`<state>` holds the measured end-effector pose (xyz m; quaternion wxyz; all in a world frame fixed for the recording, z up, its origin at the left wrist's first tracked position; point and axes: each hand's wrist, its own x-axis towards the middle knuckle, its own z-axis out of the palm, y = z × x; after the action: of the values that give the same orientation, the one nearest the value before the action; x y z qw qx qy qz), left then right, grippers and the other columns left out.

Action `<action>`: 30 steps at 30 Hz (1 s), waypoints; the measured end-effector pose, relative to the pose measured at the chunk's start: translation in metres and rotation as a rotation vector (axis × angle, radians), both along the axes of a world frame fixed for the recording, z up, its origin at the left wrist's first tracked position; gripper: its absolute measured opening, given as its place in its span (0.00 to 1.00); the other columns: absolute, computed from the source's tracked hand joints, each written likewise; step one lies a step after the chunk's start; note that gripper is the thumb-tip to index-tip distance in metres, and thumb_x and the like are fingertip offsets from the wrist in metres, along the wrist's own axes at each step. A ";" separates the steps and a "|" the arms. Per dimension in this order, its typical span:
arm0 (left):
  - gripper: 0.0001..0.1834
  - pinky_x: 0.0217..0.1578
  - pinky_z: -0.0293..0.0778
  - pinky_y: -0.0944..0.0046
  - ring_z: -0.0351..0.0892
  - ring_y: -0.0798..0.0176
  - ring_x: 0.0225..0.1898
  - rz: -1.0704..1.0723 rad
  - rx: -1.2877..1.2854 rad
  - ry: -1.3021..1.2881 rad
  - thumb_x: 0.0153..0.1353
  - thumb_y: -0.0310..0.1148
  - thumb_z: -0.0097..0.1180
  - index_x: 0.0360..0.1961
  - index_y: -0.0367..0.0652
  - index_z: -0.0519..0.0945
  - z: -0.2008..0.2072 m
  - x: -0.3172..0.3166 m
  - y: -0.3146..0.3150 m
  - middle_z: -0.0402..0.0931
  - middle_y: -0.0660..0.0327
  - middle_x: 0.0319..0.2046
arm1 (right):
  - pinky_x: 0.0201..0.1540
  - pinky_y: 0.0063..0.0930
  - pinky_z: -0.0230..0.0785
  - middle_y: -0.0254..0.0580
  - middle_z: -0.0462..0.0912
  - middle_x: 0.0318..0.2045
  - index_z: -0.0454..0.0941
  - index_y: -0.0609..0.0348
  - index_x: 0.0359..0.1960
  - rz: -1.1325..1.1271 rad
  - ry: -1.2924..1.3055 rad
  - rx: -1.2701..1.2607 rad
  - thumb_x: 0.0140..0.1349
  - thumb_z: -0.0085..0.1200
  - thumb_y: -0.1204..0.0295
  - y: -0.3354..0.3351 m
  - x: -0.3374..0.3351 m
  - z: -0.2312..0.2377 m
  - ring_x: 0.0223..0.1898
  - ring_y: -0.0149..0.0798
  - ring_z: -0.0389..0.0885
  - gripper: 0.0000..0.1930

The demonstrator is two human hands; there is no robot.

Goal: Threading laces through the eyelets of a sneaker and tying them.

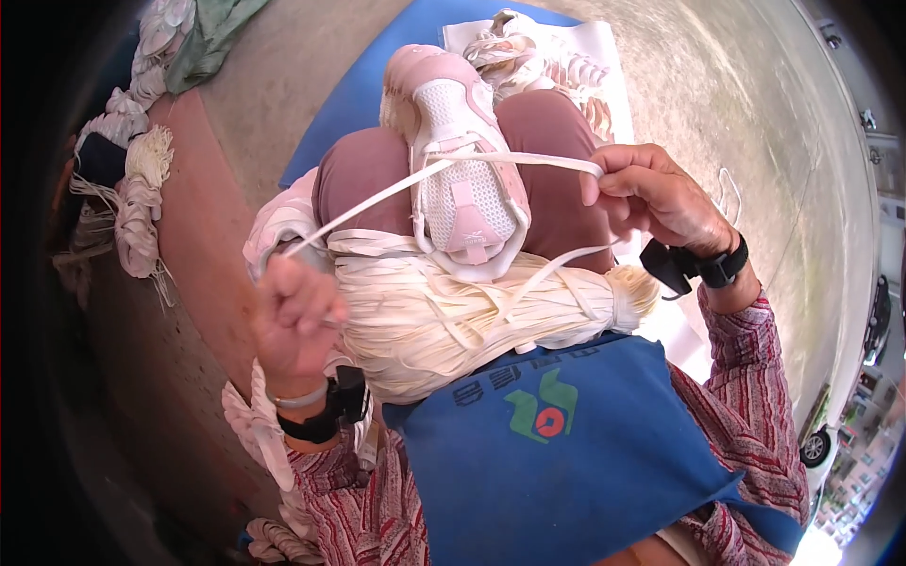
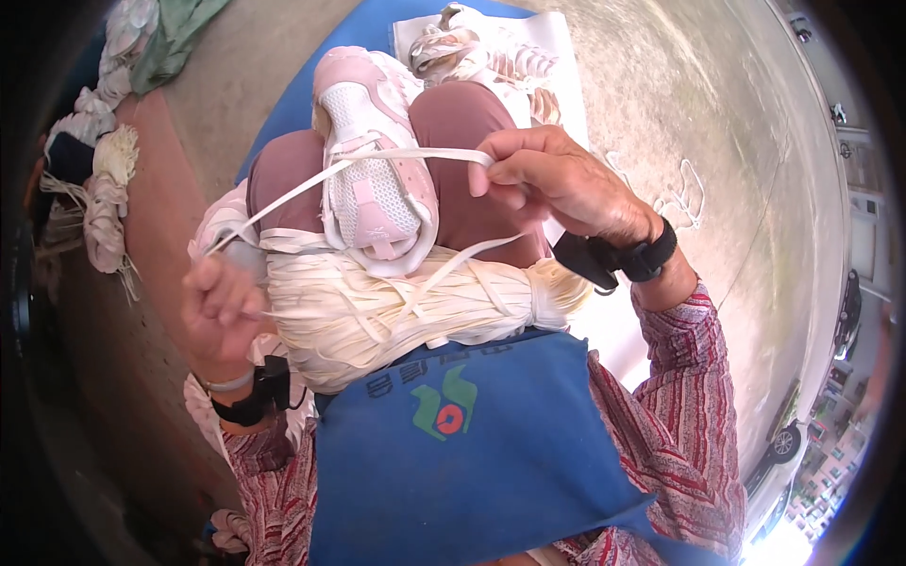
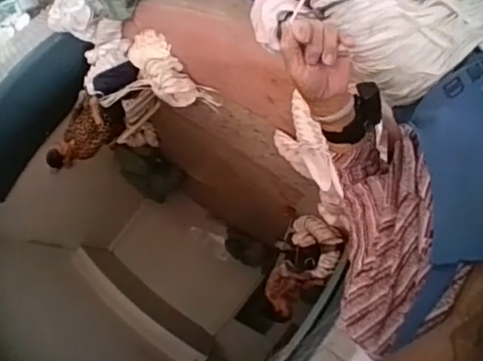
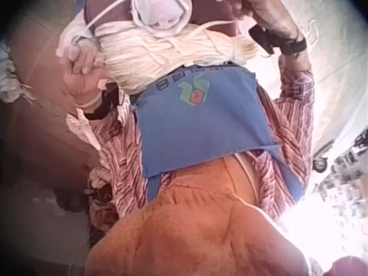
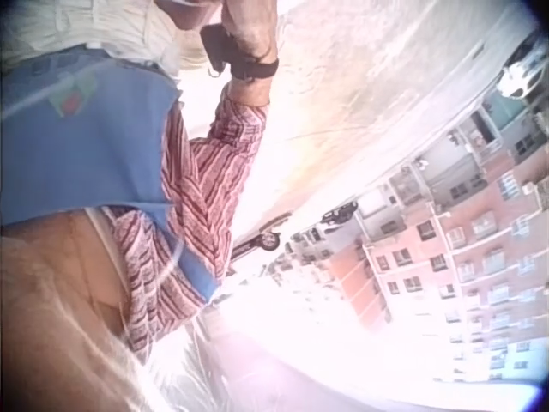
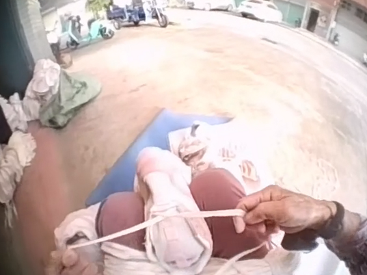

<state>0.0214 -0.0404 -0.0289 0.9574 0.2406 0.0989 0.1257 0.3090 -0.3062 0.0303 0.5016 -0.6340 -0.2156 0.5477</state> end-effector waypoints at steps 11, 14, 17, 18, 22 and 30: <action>0.11 0.59 0.64 0.52 0.66 0.68 0.29 0.590 -0.009 -0.262 0.72 0.33 0.47 0.37 0.38 0.78 0.012 -0.134 0.090 0.61 0.67 0.19 | 0.16 0.16 0.43 0.19 0.65 0.16 0.84 0.58 0.33 0.094 -0.248 -0.192 0.69 0.53 0.62 -0.019 0.046 -0.028 0.15 0.16 0.53 0.14; 0.11 0.69 0.48 0.32 0.69 0.52 0.51 0.772 0.081 -0.110 0.70 0.36 0.49 0.39 0.41 0.79 -0.001 -0.185 0.117 0.74 0.54 0.42 | 0.18 0.17 0.46 0.20 0.67 0.16 0.84 0.59 0.32 0.133 -0.115 -0.125 0.69 0.53 0.60 -0.032 0.053 -0.028 0.16 0.17 0.55 0.15; 0.11 0.68 0.47 0.29 0.69 0.49 0.51 1.287 0.116 0.258 0.70 0.35 0.48 0.40 0.41 0.79 0.007 -0.180 0.122 0.75 0.54 0.43 | 0.21 0.19 0.51 0.22 0.71 0.18 0.85 0.59 0.33 0.123 -0.478 -0.249 0.69 0.53 0.60 -0.017 0.049 -0.012 0.19 0.19 0.59 0.16; 0.12 0.68 0.46 0.27 0.70 0.49 0.47 1.355 0.119 0.295 0.72 0.35 0.44 0.40 0.40 0.78 0.011 -0.178 0.124 0.74 0.54 0.38 | 0.25 0.21 0.55 0.26 0.75 0.21 0.85 0.61 0.34 0.119 -0.547 -0.260 0.69 0.52 0.59 -0.013 0.047 -0.010 0.23 0.22 0.64 0.17; 0.18 0.56 0.62 0.35 0.67 0.53 0.37 1.129 -0.002 -0.239 0.75 0.41 0.34 0.40 0.39 0.72 -0.010 -0.313 0.202 0.65 0.54 0.33 | 0.28 0.22 0.62 0.32 0.80 0.25 0.84 0.63 0.35 0.187 -0.647 -0.286 0.69 0.53 0.61 -0.019 0.062 -0.018 0.27 0.25 0.71 0.16; 0.17 0.15 0.54 0.78 0.54 0.81 0.16 0.560 0.653 0.451 0.74 0.34 0.45 0.54 0.32 0.74 0.042 -0.059 0.060 0.76 0.64 0.36 | 0.34 0.25 0.75 0.41 0.83 0.40 0.80 0.64 0.47 -0.017 -0.722 0.127 0.69 0.52 0.70 0.032 0.010 -0.009 0.30 0.29 0.80 0.12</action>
<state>-0.0375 0.0199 0.0134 0.7159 0.5140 0.3200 0.3477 0.3189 -0.2738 0.0211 0.4359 -0.7559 -0.4070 0.2700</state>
